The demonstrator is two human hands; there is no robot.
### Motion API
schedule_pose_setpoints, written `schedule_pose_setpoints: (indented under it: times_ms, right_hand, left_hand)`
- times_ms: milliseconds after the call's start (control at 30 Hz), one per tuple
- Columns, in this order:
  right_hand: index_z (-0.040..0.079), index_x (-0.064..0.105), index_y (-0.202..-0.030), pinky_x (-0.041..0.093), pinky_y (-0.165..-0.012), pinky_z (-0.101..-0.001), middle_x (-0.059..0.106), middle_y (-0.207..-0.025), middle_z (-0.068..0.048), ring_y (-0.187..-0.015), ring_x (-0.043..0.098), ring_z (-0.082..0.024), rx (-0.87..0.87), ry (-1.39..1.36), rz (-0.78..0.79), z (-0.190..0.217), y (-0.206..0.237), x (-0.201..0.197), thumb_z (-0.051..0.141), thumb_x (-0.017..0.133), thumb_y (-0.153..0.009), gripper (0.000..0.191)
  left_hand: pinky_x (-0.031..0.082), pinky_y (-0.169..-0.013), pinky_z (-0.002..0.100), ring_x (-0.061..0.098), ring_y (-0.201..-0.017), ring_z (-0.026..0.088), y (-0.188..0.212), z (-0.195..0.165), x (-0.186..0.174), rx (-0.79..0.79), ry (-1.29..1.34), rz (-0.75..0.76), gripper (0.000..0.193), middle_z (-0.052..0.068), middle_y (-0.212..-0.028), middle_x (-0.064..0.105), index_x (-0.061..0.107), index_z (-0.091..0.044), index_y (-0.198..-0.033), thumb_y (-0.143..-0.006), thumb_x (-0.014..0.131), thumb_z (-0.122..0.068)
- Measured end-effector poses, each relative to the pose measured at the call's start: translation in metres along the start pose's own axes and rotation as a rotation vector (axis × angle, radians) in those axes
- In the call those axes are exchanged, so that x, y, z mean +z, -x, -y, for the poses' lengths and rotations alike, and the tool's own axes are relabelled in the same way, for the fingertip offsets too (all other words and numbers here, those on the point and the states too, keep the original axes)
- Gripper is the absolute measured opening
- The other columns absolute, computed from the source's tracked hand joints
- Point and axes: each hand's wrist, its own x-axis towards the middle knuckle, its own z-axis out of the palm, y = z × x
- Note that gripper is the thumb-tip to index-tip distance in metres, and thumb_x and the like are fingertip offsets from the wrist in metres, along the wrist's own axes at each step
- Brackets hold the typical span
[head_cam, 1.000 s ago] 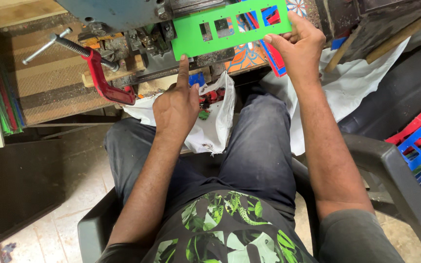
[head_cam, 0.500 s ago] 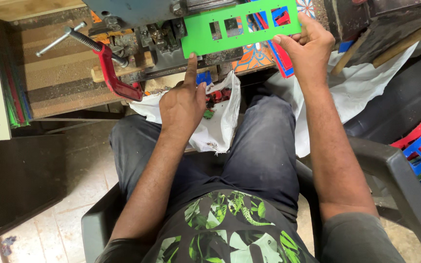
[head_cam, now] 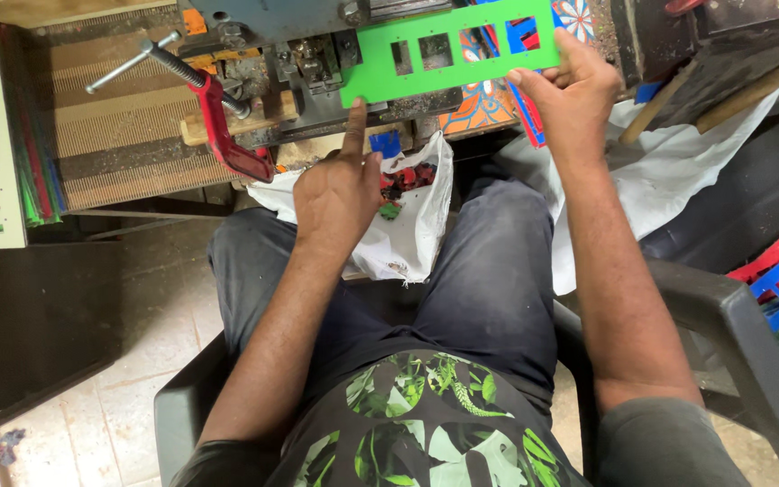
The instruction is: The person operates a manual press machine to punch holes in colorful plastic frames. They repeatedly pick up frames, position them under the press, and activate the machine, then place the processed frames aside.
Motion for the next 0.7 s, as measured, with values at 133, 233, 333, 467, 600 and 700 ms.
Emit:
schedule_pose_setpoints:
  times_ms: [133, 233, 333, 467, 600, 700]
  right_hand:
    - [-0.006, 0.069, -0.128, 0.055, -0.072, -0.0204, 0.076, -0.105, -0.003, -0.084, 0.065, -0.003, 0.022, -0.027, 0.008, 0.012, 0.005, 0.028, -0.007, 0.082, -0.094, 0.036]
    - [-0.004, 0.069, -0.125, 0.053, -0.066, -0.0200, 0.075, -0.099, -0.002, -0.078, 0.064, -0.002, 0.076, 0.000, 0.011, 0.021, 0.008, 0.041, -0.005, 0.081, -0.094, 0.034]
    - [-0.004, 0.069, -0.125, 0.053, -0.065, -0.0203, 0.075, -0.101, -0.003, -0.080, 0.066, -0.003, 0.047, 0.038, 0.010, 0.024, 0.009, 0.044, -0.004, 0.081, -0.094, 0.034]
    - [-0.004, 0.067, -0.129, 0.055, -0.070, -0.0211, 0.075, -0.105, -0.004, -0.083, 0.066, -0.004, -0.003, 0.006, -0.005, 0.022, 0.007, 0.042, -0.004, 0.082, -0.094, 0.038]
    - [-0.004, 0.067, -0.127, 0.057, -0.070, -0.0209, 0.076, -0.104, -0.005, -0.084, 0.069, -0.004, 0.011, 0.037, 0.011, 0.019, 0.007, 0.041, -0.004, 0.083, -0.094, 0.037]
    - [-0.004, 0.066, -0.130, 0.058, -0.072, -0.0205, 0.077, -0.107, -0.005, -0.085, 0.070, -0.004, 0.015, -0.002, 0.025, 0.020, 0.007, 0.041, -0.004, 0.081, -0.094, 0.039]
  left_hand:
    - [0.051, -0.053, 0.047, 0.066, -0.057, 0.033, 0.009, 0.017, -0.015, -0.030, -0.038, -0.015, 0.073, 0.014, -0.067, 0.068, 0.040, -0.005, -0.158, -0.095, 0.073, -0.024]
    - [0.051, -0.052, 0.048, 0.065, -0.055, 0.034, 0.014, 0.030, -0.026, -0.080, -0.077, 0.045, 0.069, 0.014, -0.065, 0.068, 0.042, -0.009, -0.158, -0.098, 0.071, -0.025]
    - [0.052, -0.054, 0.047, 0.066, -0.057, 0.032, 0.015, 0.031, -0.027, 0.002, -0.048, -0.070, 0.071, 0.013, -0.070, 0.069, 0.041, -0.009, -0.158, -0.096, 0.072, -0.024]
    - [0.052, -0.052, 0.047, 0.065, -0.055, 0.033, 0.013, 0.027, -0.023, -0.049, -0.063, -0.026, 0.071, 0.014, -0.065, 0.067, 0.041, -0.008, -0.159, -0.097, 0.072, -0.025]
    - [0.052, -0.052, 0.048, 0.065, -0.054, 0.034, 0.014, 0.029, -0.023, -0.067, -0.080, 0.005, 0.070, 0.013, -0.064, 0.067, 0.041, -0.010, -0.159, -0.098, 0.072, -0.026]
    - [0.053, -0.053, 0.047, 0.066, -0.056, 0.032, 0.015, 0.032, -0.022, -0.034, -0.068, -0.042, 0.070, 0.012, -0.067, 0.068, 0.040, -0.010, -0.159, -0.098, 0.071, -0.027]
